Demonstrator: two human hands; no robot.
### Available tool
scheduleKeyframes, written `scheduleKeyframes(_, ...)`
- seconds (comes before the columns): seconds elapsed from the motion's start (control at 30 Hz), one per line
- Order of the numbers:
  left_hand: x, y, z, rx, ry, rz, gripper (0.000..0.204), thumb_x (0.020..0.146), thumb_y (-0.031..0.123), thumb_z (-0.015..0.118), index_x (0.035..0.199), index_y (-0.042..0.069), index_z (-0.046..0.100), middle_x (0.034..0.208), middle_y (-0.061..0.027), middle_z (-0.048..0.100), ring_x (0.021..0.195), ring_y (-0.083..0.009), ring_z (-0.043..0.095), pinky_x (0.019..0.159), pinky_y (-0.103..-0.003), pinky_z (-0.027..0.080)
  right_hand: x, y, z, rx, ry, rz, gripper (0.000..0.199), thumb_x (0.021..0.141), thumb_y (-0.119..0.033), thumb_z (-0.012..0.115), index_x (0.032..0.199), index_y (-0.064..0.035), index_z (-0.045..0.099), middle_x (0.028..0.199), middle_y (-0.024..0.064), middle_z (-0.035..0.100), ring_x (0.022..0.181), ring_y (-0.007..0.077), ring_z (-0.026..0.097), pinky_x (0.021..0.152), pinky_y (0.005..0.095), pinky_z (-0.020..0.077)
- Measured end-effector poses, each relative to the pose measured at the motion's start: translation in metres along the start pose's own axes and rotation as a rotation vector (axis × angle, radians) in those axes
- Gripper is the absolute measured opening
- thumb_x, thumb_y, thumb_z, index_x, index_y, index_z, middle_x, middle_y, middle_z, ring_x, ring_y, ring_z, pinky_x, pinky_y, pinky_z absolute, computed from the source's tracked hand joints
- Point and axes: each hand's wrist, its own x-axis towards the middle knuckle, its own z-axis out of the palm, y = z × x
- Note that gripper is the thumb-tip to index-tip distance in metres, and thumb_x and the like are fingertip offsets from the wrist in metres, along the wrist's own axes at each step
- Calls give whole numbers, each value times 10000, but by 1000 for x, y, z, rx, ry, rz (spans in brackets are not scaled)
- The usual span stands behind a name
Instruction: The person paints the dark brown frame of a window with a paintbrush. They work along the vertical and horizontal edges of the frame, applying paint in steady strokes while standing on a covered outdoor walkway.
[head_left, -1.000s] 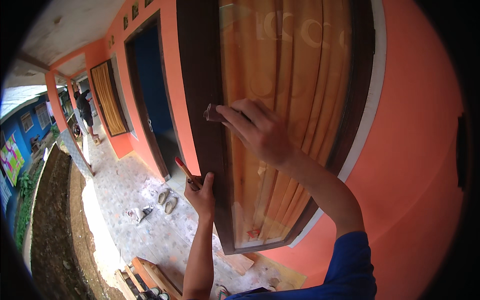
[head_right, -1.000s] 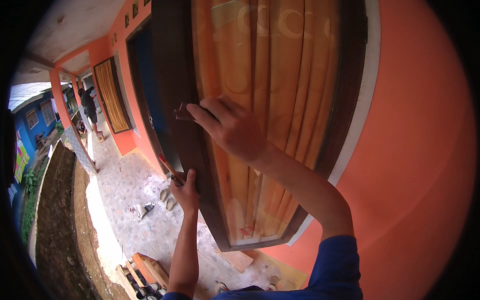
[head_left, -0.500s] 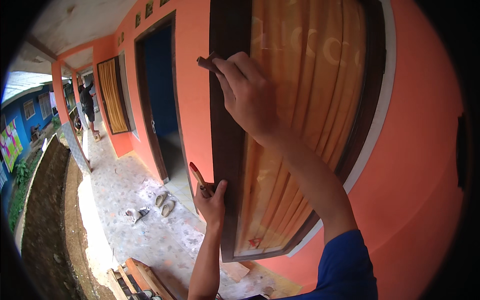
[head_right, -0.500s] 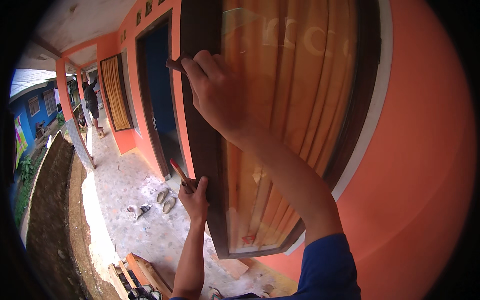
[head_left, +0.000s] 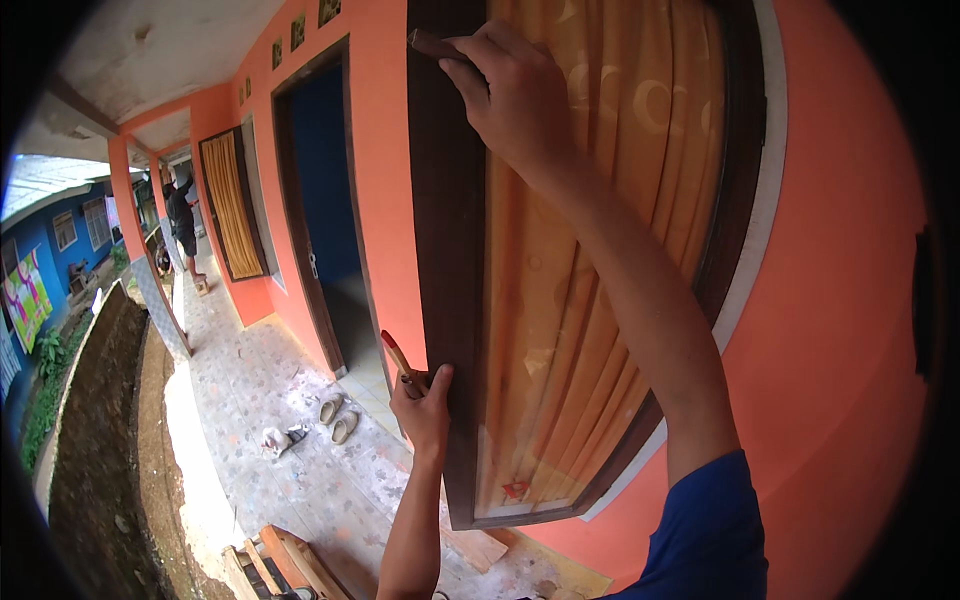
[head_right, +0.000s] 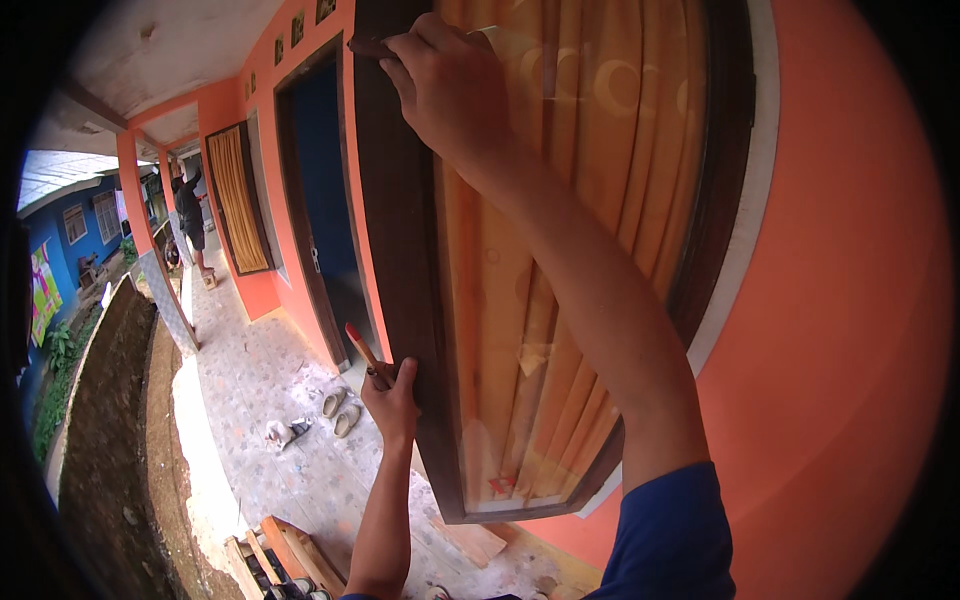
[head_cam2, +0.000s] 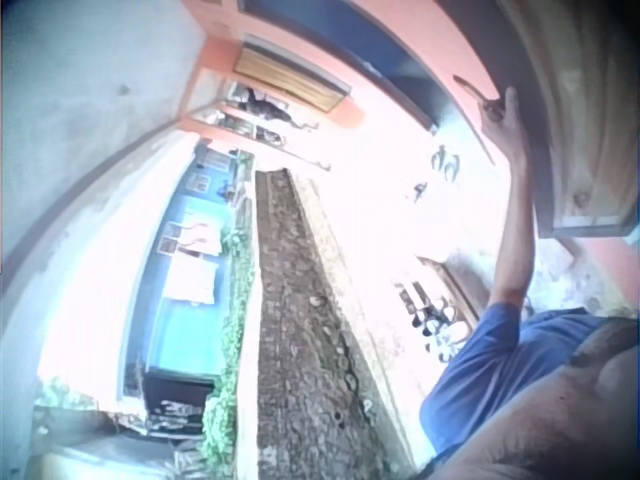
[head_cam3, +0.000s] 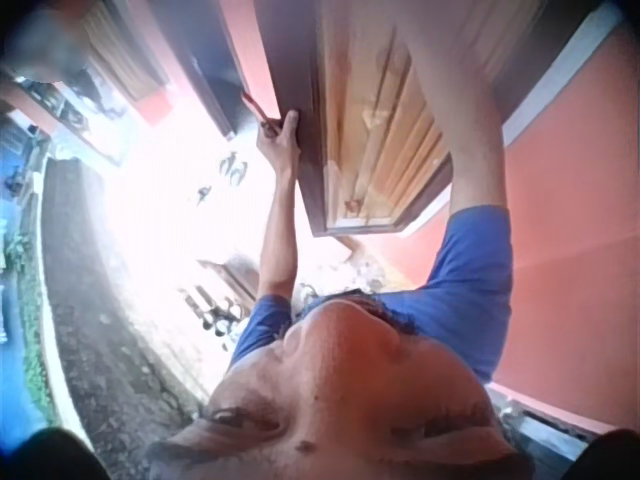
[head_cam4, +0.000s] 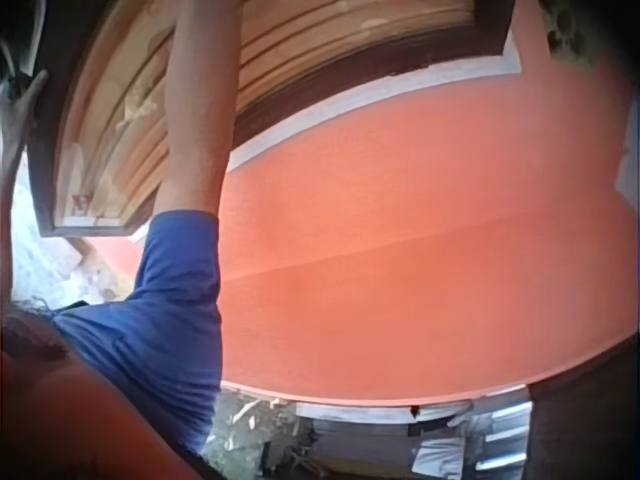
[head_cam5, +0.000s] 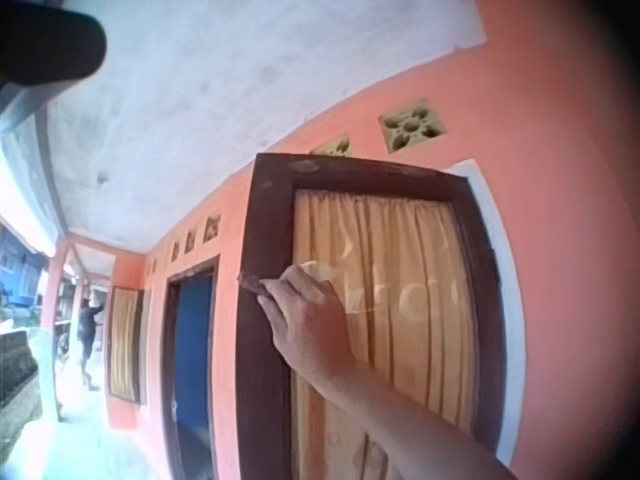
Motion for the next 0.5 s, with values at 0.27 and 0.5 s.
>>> scheduleKeyframes(0.27,1,2,-1,-87,49,-34,357,800,178,836,760,47,507,624,67,384,570,-49,323,507,-250,262,-110,-82,-18,138,-289,-235,173,817,-138,731,980,-94,691,857,4,561,760,173,590,693,345,423)
scheduleKeyframes(0.5,3,-3,6,-78,56,-53,392,781,197,858,736,40,502,608,70,360,568,-52,289,509,-250,235,32,7,-2,23,-482,46,348,854,-274,702,1101,-94,535,1054,75,455,962,238,485,860,416,335)
